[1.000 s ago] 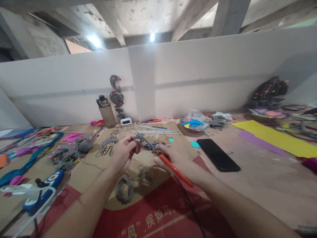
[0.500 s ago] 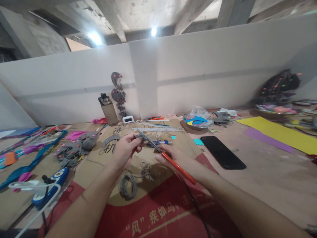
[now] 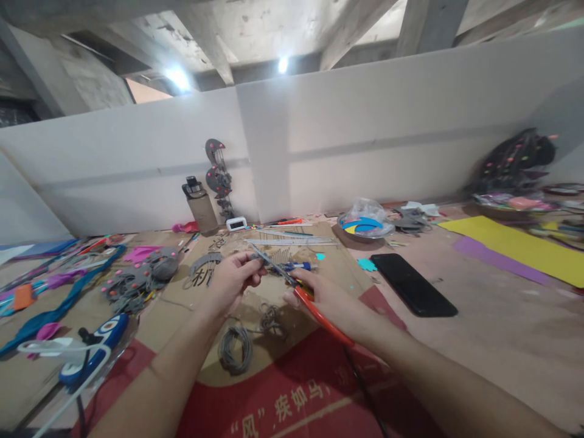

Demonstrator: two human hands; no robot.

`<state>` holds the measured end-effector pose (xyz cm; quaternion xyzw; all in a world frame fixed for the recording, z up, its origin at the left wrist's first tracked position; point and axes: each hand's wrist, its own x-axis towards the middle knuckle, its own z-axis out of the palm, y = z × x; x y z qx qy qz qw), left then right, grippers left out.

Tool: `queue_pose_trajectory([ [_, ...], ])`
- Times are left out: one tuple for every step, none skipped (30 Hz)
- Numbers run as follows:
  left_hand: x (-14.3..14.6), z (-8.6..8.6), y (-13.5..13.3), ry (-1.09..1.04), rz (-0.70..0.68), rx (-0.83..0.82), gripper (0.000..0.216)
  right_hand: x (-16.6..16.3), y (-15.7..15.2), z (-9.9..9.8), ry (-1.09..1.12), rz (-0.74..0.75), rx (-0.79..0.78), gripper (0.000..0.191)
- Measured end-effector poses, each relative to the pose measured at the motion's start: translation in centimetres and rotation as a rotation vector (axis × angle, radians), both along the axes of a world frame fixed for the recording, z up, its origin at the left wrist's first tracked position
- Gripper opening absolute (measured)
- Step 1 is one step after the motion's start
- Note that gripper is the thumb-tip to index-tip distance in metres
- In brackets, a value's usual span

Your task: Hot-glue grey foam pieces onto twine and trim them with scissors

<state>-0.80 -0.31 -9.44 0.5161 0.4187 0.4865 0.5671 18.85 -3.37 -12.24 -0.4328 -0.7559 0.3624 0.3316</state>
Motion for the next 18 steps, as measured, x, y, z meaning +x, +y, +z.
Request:
queue_pose_trajectory([
  [-0.03, 0.0, 0.02, -0.023, -0.016, -0.016, 0.019, 0.01, -0.01, 0.0, -0.01, -0.018, 0.011, 0.036],
  [-0.05, 0.01, 0.03, -0.048, -0.031, -0.035, 0.018, 0.03, -0.03, 0.04, -0.018, -0.032, 0.022, 0.036],
  [-0.06, 0.02, 0.05, -0.073, -0.043, -0.053, 0.017, 0.04, -0.06, 0.08, -0.022, -0.041, 0.031, 0.036],
  [-0.06, 0.04, 0.06, -0.097, -0.052, -0.067, 0.016, 0.06, -0.09, 0.13, -0.023, -0.047, 0.038, 0.037],
  [-0.06, 0.05, 0.09, -0.122, -0.06, -0.079, 0.015, 0.06, -0.11, 0.18, -0.021, -0.049, 0.043, 0.037],
  [-0.08, 0.05, 0.12, -0.147, -0.07, -0.093, 0.014, 0.06, -0.12, 0.22, -0.018, -0.047, 0.048, 0.037],
  [-0.11, 0.05, 0.16, -0.172, -0.081, -0.109, 0.013, 0.05, -0.11, 0.24, -0.013, -0.044, 0.05, 0.038],
  [-0.17, 0.04, 0.2, -0.196, -0.094, -0.125, 0.012, 0.03, -0.08, 0.23, -0.009, -0.041, 0.051, 0.039],
  [-0.24, 0.04, 0.23, -0.22, -0.108, -0.141, 0.012, 0.0, -0.03, 0.2, -0.009, -0.038, 0.051, 0.04],
  [-0.33, 0.04, 0.26, -0.243, -0.123, -0.157, 0.011, -0.04, 0.03, 0.14, -0.011, -0.038, 0.051, 0.041],
  [-0.43, 0.04, 0.28, -0.262, -0.136, -0.171, 0.011, -0.09, 0.12, 0.06, -0.015, -0.041, 0.052, 0.042],
  [-0.52, 0.05, 0.29, -0.28, -0.148, -0.18, 0.011, -0.13, 0.2, -0.04, -0.018, -0.045, 0.056, 0.044],
  [-0.59, 0.06, 0.28, -0.294, -0.159, -0.187, 0.011, -0.18, 0.29, -0.15, -0.018, -0.045, 0.061, 0.045],
  [-0.65, 0.07, 0.28, -0.304, -0.165, -0.191, 0.011, -0.23, 0.37, -0.26, -0.015, -0.045, 0.066, 0.045],
  [-0.69, 0.07, 0.27, -0.306, -0.169, -0.19, 0.011, -0.28, 0.42, -0.36, -0.009, -0.043, 0.07, 0.045],
  [-0.72, 0.07, 0.27, -0.304, -0.166, -0.181, 0.01, -0.33, 0.47, -0.44, -0.002, -0.038, 0.075, 0.045],
  [-0.73, 0.07, 0.27, -0.301, -0.158, -0.165, 0.01, -0.36, 0.49, -0.51, 0.006, -0.033, 0.078, 0.044],
  [-0.75, 0.06, 0.28, -0.3, -0.148, -0.145, 0.008, -0.39, 0.51, -0.57, 0.014, -0.03, 0.082, 0.042],
])
